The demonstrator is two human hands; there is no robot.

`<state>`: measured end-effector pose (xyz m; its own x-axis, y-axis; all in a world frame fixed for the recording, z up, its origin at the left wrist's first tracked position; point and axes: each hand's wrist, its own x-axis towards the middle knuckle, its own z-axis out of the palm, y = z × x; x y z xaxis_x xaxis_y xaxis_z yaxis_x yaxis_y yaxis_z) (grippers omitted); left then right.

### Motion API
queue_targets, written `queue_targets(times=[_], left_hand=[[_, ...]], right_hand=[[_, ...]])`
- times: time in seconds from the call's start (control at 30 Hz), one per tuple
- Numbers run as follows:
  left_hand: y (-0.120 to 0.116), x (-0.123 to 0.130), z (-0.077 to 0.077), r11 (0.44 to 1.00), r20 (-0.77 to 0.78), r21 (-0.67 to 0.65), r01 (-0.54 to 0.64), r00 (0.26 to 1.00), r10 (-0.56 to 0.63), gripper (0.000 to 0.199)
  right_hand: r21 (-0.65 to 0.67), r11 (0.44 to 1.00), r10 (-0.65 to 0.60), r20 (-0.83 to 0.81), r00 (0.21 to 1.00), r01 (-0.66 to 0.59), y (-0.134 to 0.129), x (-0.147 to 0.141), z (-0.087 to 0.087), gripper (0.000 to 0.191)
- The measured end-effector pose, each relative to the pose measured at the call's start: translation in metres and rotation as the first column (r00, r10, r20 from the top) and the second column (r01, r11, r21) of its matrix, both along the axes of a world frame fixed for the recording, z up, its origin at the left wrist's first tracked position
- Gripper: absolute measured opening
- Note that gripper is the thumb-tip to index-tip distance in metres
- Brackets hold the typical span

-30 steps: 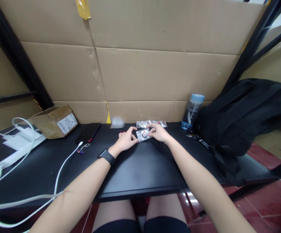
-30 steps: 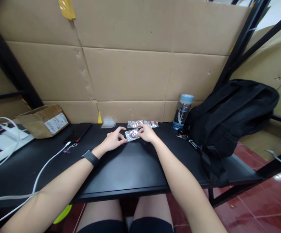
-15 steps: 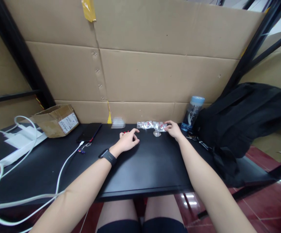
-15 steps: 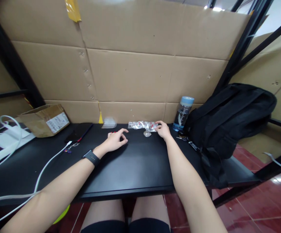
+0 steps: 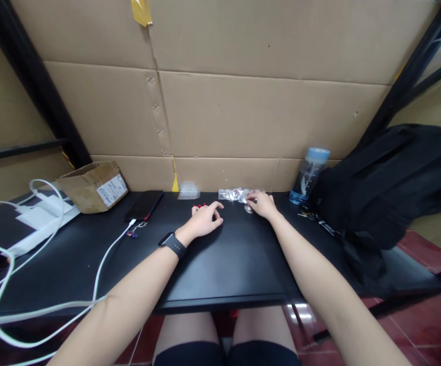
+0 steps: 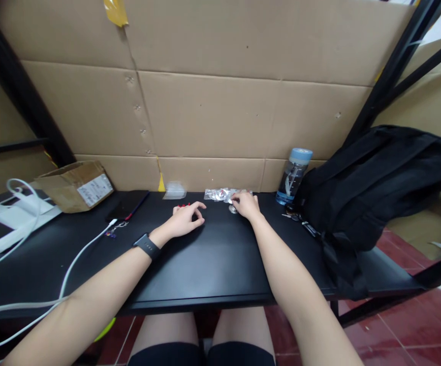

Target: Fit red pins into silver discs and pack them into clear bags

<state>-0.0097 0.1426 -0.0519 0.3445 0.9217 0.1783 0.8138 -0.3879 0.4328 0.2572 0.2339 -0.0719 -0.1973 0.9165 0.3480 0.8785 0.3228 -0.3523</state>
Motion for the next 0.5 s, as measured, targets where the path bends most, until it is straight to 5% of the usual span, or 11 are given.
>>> queue_targets(times=[0.17,0.3,0.5], left_hand=[[0.008,-0.010,0.001,0.995,-0.021,0.102,-0.019,1.000,0.021,0.032],[0.020,-0.040,0.009,0.938,-0.002,0.268,-0.220,0.973,0.229,0.031],[0.028,-0.068,0.005,0.951,-0.160,0.205,-0.230,0.951,0.264,0.041]], right_hand=[[-0.044,0.998,0.042,0.089,0.995,-0.038,-0.012,-0.003,0.007,0.025],[-0.108,0.992,0.069,0.078,0.995,-0.060,-0.022,0.000,0.014,0.026],[-0.195,0.975,0.111,0.010,0.994,-0.107,-0.027,-0.001,0.017,0.019]])
